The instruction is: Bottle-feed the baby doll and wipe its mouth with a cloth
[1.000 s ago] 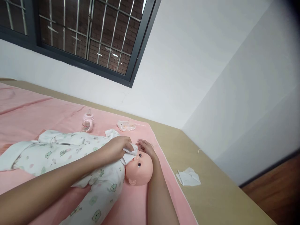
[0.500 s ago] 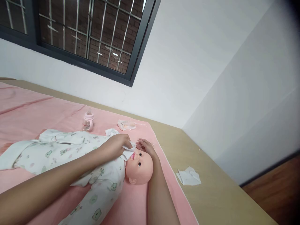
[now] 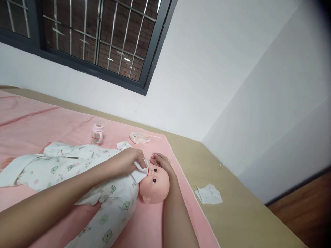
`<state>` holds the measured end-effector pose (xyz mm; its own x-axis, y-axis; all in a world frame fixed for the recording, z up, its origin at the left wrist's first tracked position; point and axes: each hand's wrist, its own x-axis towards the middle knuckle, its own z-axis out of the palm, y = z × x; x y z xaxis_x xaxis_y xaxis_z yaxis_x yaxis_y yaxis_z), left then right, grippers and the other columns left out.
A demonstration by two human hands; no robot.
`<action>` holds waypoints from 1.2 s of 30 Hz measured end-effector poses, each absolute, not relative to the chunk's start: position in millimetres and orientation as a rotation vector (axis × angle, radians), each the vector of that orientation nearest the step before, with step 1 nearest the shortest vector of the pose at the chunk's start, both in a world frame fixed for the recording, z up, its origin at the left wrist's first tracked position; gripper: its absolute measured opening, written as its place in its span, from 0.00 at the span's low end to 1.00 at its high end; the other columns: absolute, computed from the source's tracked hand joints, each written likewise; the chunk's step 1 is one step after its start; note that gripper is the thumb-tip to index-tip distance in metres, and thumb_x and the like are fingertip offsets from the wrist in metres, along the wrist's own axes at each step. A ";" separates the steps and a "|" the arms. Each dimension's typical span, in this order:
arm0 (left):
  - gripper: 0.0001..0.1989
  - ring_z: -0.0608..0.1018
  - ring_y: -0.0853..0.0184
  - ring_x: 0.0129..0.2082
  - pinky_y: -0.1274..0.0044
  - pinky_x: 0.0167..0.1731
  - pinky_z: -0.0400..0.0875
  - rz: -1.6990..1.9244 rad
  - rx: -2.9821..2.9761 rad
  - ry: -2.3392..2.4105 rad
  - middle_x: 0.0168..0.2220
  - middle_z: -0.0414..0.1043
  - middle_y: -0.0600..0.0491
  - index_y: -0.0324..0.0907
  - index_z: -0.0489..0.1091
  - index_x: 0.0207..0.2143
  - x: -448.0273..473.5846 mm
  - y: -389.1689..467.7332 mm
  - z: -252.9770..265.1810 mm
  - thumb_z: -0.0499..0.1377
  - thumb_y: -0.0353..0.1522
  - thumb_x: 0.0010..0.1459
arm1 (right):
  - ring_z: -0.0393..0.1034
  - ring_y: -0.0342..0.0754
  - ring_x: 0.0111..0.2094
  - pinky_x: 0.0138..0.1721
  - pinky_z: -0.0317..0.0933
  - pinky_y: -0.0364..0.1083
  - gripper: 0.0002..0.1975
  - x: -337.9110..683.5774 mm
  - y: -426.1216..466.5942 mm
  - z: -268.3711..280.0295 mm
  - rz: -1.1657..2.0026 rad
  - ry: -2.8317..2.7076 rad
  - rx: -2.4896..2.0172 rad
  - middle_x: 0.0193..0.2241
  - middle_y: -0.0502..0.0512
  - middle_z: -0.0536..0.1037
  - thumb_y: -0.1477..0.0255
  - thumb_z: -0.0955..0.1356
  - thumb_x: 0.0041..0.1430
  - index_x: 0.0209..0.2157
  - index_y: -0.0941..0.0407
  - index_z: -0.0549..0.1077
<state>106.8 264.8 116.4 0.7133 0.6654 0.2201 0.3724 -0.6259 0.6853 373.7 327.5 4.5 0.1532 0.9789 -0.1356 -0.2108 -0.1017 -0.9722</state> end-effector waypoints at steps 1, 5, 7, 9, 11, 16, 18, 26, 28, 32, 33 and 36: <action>0.24 0.76 0.71 0.38 0.83 0.36 0.64 0.604 2.309 0.772 0.37 0.76 0.57 0.42 0.79 0.29 107.0 264.6 115.5 0.49 0.13 0.39 | 0.76 0.44 0.29 0.42 0.72 0.44 0.06 373.7 327.6 4.3 1.257 -0.878 -1.216 0.28 0.55 0.79 0.75 0.69 0.55 0.37 0.59 0.71; 0.21 0.76 0.70 0.37 0.83 0.35 0.64 0.584 2.336 0.771 0.36 0.76 0.57 0.41 0.78 0.28 108.9 265.2 114.8 0.52 0.15 0.41 | 0.76 0.43 0.29 0.42 0.73 0.44 0.07 373.5 327.7 4.1 1.252 -0.879 -1.212 0.28 0.54 0.79 0.75 0.70 0.55 0.37 0.59 0.72; 0.22 0.76 0.70 0.37 0.82 0.34 0.63 0.576 2.356 0.819 0.35 0.77 0.56 0.40 0.78 0.28 109.5 266.0 115.5 0.51 0.14 0.39 | 0.76 0.43 0.29 0.42 0.73 0.44 0.07 373.3 327.7 4.3 1.251 -0.880 -1.211 0.29 0.54 0.79 0.75 0.70 0.55 0.37 0.59 0.72; 0.23 0.75 0.69 0.36 0.82 0.34 0.63 0.580 2.382 0.855 0.34 0.76 0.55 0.40 0.78 0.28 109.8 267.4 115.5 0.49 0.13 0.38 | 0.76 0.43 0.29 0.42 0.72 0.44 0.07 372.9 327.7 4.6 1.246 -0.879 -1.219 0.29 0.54 0.79 0.74 0.70 0.54 0.37 0.59 0.72; 0.22 0.75 0.69 0.35 0.81 0.34 0.62 0.598 2.411 0.849 0.33 0.76 0.55 0.39 0.77 0.27 110.3 268.8 114.3 0.49 0.14 0.37 | 0.76 0.43 0.28 0.42 0.72 0.44 0.07 372.3 327.5 5.2 1.241 -0.873 -1.235 0.28 0.54 0.79 0.74 0.70 0.54 0.36 0.59 0.72; 0.18 0.75 0.68 0.35 0.81 0.35 0.63 0.660 2.385 0.887 0.34 0.76 0.54 0.39 0.76 0.27 112.3 269.4 112.9 0.51 0.16 0.42 | 0.76 0.43 0.28 0.42 0.72 0.44 0.07 371.2 326.4 6.5 1.242 -0.876 -1.232 0.28 0.54 0.79 0.75 0.70 0.54 0.37 0.59 0.72; 0.16 0.76 0.68 0.36 0.80 0.35 0.64 0.680 2.363 0.937 0.36 0.76 0.53 0.39 0.76 0.28 112.7 269.3 113.8 0.52 0.17 0.45 | 0.76 0.43 0.29 0.42 0.72 0.44 0.07 370.7 325.6 7.3 1.245 -0.874 -1.229 0.28 0.54 0.79 0.75 0.70 0.55 0.36 0.59 0.72; 0.17 0.76 0.67 0.39 0.80 0.39 0.64 0.704 2.383 0.891 0.37 0.76 0.52 0.40 0.78 0.29 113.4 275.5 111.3 0.51 0.19 0.49 | 0.76 0.43 0.29 0.43 0.72 0.45 0.06 369.0 324.8 9.3 1.235 -0.864 -1.251 0.28 0.54 0.78 0.75 0.71 0.53 0.35 0.58 0.72; 0.18 0.76 0.68 0.38 0.80 0.39 0.64 0.707 2.395 0.841 0.36 0.76 0.52 0.40 0.79 0.30 113.9 275.6 110.0 0.51 0.19 0.48 | 0.75 0.43 0.28 0.43 0.72 0.45 0.07 369.1 325.7 8.1 1.229 -0.861 -1.252 0.28 0.54 0.78 0.75 0.72 0.52 0.34 0.58 0.73; 0.19 0.75 0.68 0.36 0.80 0.38 0.63 0.712 2.425 0.788 0.33 0.74 0.53 0.41 0.79 0.29 114.1 275.2 108.3 0.50 0.18 0.46 | 0.75 0.43 0.29 0.43 0.72 0.45 0.06 369.2 326.8 6.3 1.217 -0.863 -1.265 0.28 0.54 0.78 0.74 0.72 0.52 0.34 0.58 0.73; 0.19 0.75 0.68 0.36 0.80 0.38 0.63 0.724 2.423 0.788 0.33 0.74 0.53 0.41 0.79 0.28 114.2 275.5 107.8 0.50 0.18 0.45 | 0.75 0.43 0.29 0.43 0.72 0.45 0.06 369.2 326.8 6.2 1.216 -0.863 -1.266 0.28 0.54 0.78 0.74 0.72 0.52 0.34 0.58 0.73; 0.19 0.75 0.68 0.37 0.80 0.39 0.63 0.753 2.387 0.804 0.34 0.73 0.52 0.41 0.78 0.27 114.8 277.2 105.5 0.50 0.18 0.44 | 0.75 0.43 0.29 0.43 0.72 0.45 0.07 369.4 326.1 6.5 1.220 -0.863 -1.258 0.28 0.54 0.78 0.74 0.71 0.53 0.35 0.58 0.73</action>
<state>114.8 277.2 105.5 0.6711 0.6604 0.3369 0.3794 -0.6964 0.6092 369.4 326.1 6.5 0.1961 0.9702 -0.1424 -0.1890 -0.1051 -0.9763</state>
